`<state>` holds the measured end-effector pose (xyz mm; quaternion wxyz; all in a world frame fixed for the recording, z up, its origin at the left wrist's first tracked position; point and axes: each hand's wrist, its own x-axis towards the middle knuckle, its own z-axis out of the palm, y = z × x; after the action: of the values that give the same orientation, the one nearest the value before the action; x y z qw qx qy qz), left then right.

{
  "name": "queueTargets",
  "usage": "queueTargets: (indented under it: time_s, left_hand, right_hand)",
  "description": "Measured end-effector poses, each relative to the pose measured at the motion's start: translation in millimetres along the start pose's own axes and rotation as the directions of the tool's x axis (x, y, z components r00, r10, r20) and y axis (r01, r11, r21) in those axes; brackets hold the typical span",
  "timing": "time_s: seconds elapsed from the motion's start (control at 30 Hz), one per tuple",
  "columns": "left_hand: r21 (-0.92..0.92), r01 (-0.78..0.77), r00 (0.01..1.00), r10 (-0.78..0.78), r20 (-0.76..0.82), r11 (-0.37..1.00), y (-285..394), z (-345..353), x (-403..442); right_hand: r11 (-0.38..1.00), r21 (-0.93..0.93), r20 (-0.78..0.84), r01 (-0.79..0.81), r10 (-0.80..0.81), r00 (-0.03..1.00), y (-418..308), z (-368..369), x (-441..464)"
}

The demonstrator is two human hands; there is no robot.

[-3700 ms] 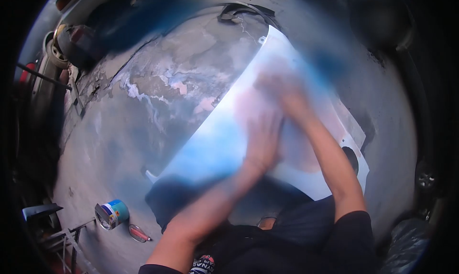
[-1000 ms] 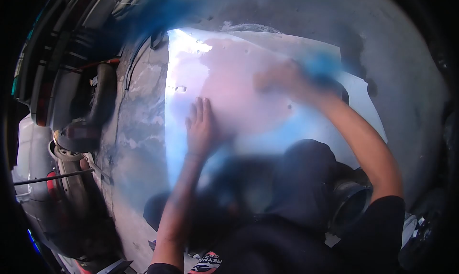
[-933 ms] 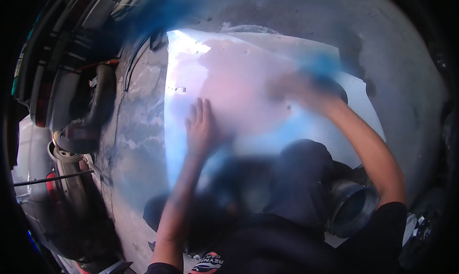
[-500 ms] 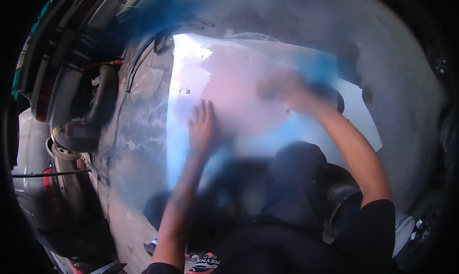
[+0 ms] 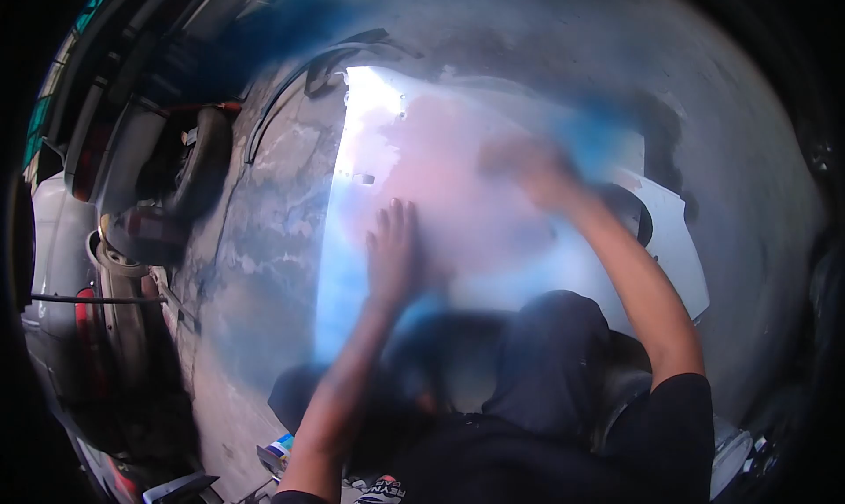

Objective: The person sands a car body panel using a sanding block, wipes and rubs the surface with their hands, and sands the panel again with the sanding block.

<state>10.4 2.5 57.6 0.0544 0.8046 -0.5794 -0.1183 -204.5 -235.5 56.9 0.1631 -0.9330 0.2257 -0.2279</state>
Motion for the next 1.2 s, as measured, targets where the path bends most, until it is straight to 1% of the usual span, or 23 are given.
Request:
queueTargets:
  time_s: [0.03,0.07,0.13,0.17,0.23,0.27,0.37,0.43,0.57,0.63,0.67,0.7,0.73,0.77,0.83,0.87,0.9,0.93,0.97,1.07,1.1,1.17,1.2]
  left_hand:
    - [-0.007,-0.002,1.000,0.002,-0.003,1.000,-0.1,-0.5,0.0]
    - [-0.012,-0.009,1.000,0.009,-0.004,1.000,0.4,-0.3,0.3]
    - [-0.011,-0.006,1.000,0.006,-0.006,1.000,1.0,1.2,1.2]
    - [-0.013,-0.004,1.000,0.004,-0.013,1.000,1.6,1.6,0.6]
    - [-0.017,0.000,1.000,-0.001,-0.012,1.000,2.4,1.2,3.3]
    - [-0.028,0.004,1.000,-0.004,-0.004,1.000,2.2,1.6,2.6]
    - [-0.016,0.011,1.000,-0.011,-0.005,1.000,4.4,1.7,4.4]
    - [-0.021,-0.006,1.000,0.005,-0.012,1.000,5.5,-0.1,4.4]
    - [-0.024,-0.021,1.000,0.020,-0.020,0.999,3.4,0.8,4.7]
    - [-0.013,-0.019,1.000,0.019,-0.003,1.000,5.1,0.5,6.1]
    - [-0.009,-0.006,1.000,0.006,0.003,1.000,6.0,-0.3,6.2]
    - [-0.005,-0.007,1.000,0.007,0.000,1.000,6.6,-1.2,6.3]
    - [-0.015,-0.005,1.000,0.005,-0.001,1.000,6.2,-1.1,6.1]
    - [-0.029,0.000,1.000,0.000,0.000,1.000,5.4,-0.4,5.2]
    - [-0.028,0.010,1.000,-0.010,0.000,1.000,7.0,-2.1,6.3]
    - [-0.019,0.014,1.000,-0.014,-0.002,1.000,7.7,-2.7,7.0]
    - [-0.026,0.026,1.000,-0.026,-0.006,0.999,7.8,-3.9,7.9]
    - [-0.023,0.021,1.000,-0.021,-0.002,1.000,7.7,-5.9,7.0]
    - [-0.019,0.008,1.000,-0.008,0.005,1.000,7.1,-6.1,6.2]
    - [-0.005,-0.003,1.000,0.003,-0.004,1.000,5.7,1.4,6.3]
    - [-0.003,-0.005,1.000,0.005,-0.001,1.000,5.6,1.6,8.1]
    - [0.002,0.009,1.000,-0.009,0.005,1.000,7.0,0.8,6.0]
    - [-0.001,0.008,1.000,-0.008,0.005,1.000,8.1,0.6,4.1]
  right_hand:
    - [0.999,0.027,-0.054,0.024,-0.023,0.998,-0.3,-0.4,0.9]
    - [0.999,0.029,-0.051,0.022,-0.021,0.998,0.0,4.2,8.5]
    - [0.976,-0.123,-0.121,-0.178,0.163,0.979,-4.8,17.3,43.4]
    - [0.977,-0.115,-0.119,-0.181,0.168,0.979,1.8,23.7,59.5]
    - [0.983,-0.014,-0.119,-0.181,0.178,0.977,20.7,32.4,86.7]
    - [0.982,-0.011,-0.120,-0.190,0.187,0.975,25.3,35.1,81.5]
    - [0.978,-0.093,-0.070,-0.184,0.178,0.981,48.8,23.3,52.4]
    - [0.985,-0.144,0.010,-0.091,0.093,0.996,56.9,5.0,10.1]
    - [0.985,-0.145,0.041,-0.096,0.103,0.994,56.9,2.8,13.8]
    - [0.978,-0.018,-0.081,-0.207,0.205,0.975,48.9,19.3,60.0]
    - [0.978,-0.011,-0.082,-0.210,0.208,0.975,49.9,26.1,78.0]
    - [0.967,0.016,-0.082,-0.256,0.256,0.963,51.5,30.4,95.8]
    - [0.952,0.044,-0.079,-0.303,0.305,0.949,52.6,32.9,103.3]
    - [0.952,0.045,-0.076,-0.304,0.307,0.949,52.0,32.3,98.3]
    - [0.862,0.077,-0.031,-0.501,0.505,0.863,47.4,18.6,81.8]
    - [0.867,0.069,-0.024,-0.493,0.496,0.868,44.7,6.3,65.6]
    - [0.896,0.047,0.008,-0.442,0.442,0.897,42.0,-7.3,45.0]
    - [0.920,0.034,0.045,-0.390,0.388,0.920,39.9,-10.3,35.8]
    - [0.920,0.039,0.051,-0.389,0.387,0.921,39.7,-4.9,37.7]
    - [0.921,0.039,-0.127,-0.388,0.390,0.912,41.7,25.5,55.2]
    - [0.919,0.042,-0.128,-0.392,0.394,0.910,42.4,38.1,75.6]
    - [0.856,0.058,-0.125,-0.514,0.517,0.847,39.7,51.1,103.5]
    - [0.856,0.054,-0.125,-0.515,0.517,0.847,32.0,47.0,101.1]
